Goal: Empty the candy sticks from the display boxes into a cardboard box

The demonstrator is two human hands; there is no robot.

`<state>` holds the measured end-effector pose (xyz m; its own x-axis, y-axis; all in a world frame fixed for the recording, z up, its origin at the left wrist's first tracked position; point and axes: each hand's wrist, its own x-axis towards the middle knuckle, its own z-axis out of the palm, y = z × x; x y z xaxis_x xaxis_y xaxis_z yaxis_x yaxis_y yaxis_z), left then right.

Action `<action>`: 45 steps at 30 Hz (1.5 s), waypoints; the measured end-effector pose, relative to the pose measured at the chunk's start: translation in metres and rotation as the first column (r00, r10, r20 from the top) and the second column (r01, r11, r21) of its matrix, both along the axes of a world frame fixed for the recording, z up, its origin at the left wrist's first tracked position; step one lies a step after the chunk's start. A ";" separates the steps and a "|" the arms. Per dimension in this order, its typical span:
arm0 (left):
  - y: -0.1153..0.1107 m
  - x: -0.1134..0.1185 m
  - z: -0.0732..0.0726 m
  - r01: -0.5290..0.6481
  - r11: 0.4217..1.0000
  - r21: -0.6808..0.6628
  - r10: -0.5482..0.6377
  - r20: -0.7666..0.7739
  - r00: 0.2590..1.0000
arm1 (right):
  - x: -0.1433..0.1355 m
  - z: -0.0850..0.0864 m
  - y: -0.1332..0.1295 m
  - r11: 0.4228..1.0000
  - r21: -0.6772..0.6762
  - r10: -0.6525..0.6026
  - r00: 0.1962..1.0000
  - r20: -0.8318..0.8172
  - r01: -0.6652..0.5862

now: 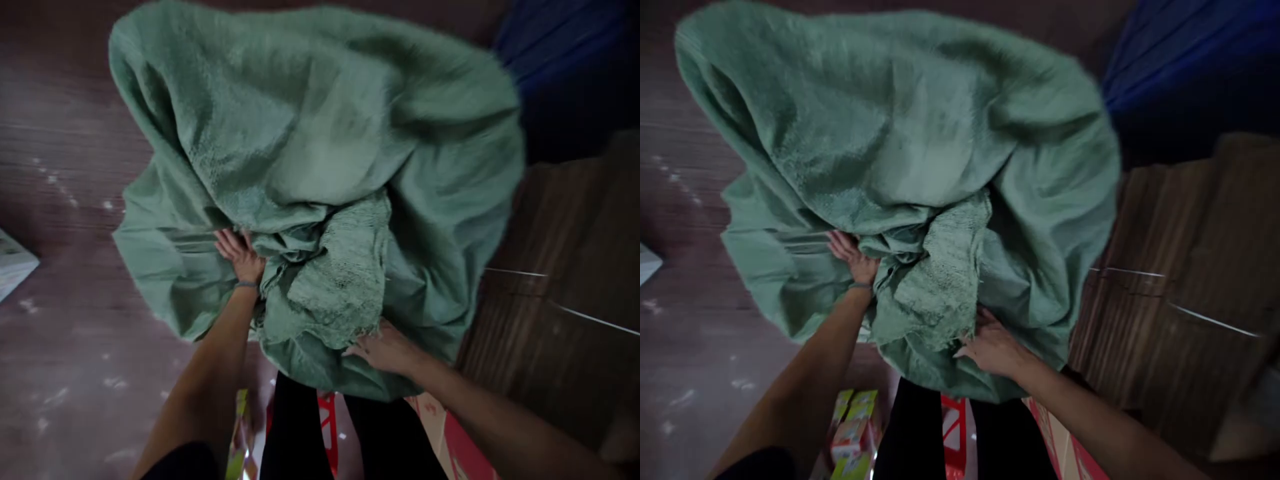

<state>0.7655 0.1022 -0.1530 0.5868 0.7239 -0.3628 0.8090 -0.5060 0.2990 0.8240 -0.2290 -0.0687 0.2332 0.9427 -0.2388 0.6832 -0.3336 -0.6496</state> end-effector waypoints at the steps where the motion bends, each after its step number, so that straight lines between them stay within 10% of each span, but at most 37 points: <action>1: -0.001 -0.002 0.016 0.012 0.999 0.044 -0.014 0.047 0.999 | 0.019 0.018 -0.012 0.994 0.088 -0.076 0.995 0.060 0.070; 5: -0.014 -0.002 0.103 -0.069 0.963 0.262 -0.043 0.399 0.916 | 0.125 0.058 -0.053 0.766 0.427 -0.631 0.688 0.357 0.481; 7: -0.026 0.017 0.138 -0.055 0.936 0.347 -0.120 0.463 0.878 | 0.177 0.041 -0.054 0.666 0.327 -0.736 0.516 0.439 0.671; 9: -0.038 0.052 0.150 0.048 0.941 0.335 -0.185 0.390 0.902 | 0.214 0.006 -0.040 0.617 0.059 -0.731 0.544 0.412 0.784; 14: -0.062 0.138 0.088 0.140 0.958 0.248 -0.154 0.035 0.988 | 0.236 -0.092 -0.001 0.540 -0.141 -0.763 0.553 0.335 0.830; 19: -0.073 0.157 0.016 0.122 0.960 0.250 -0.117 -0.031 0.993 | 0.245 -0.164 -0.014 0.537 -0.145 -0.754 0.550 0.359 0.831; 27: -0.060 0.193 -0.039 -0.018 0.992 0.127 -0.013 0.235 0.972 | 0.288 -0.225 0.002 0.532 -0.042 -0.749 0.493 0.442 0.846; 31: -0.066 0.185 -0.032 0.026 0.990 0.138 -0.045 0.136 0.990 | 0.278 -0.202 -0.007 0.586 -0.212 -0.685 0.618 0.386 0.782; 34: -0.066 0.171 0.001 0.114 0.976 0.184 -0.122 0.032 0.992 | 0.275 -0.156 -0.029 0.649 -0.245 -0.673 0.694 0.256 0.720; 39: -0.062 0.137 0.081 0.145 0.954 0.264 -0.158 0.031 0.987 | 0.251 -0.045 -0.043 0.584 0.192 -0.811 0.577 0.096 0.789; 41: -0.063 0.124 0.112 0.104 0.957 0.271 -0.136 0.103 0.985 | 0.221 -0.006 -0.025 0.688 0.267 -0.714 0.695 0.087 0.674; 45: -0.049 0.110 0.174 -0.018 0.970 0.243 -0.038 0.227 0.973 | 0.164 0.046 0.013 0.942 -0.056 -0.332 0.943 0.007 0.332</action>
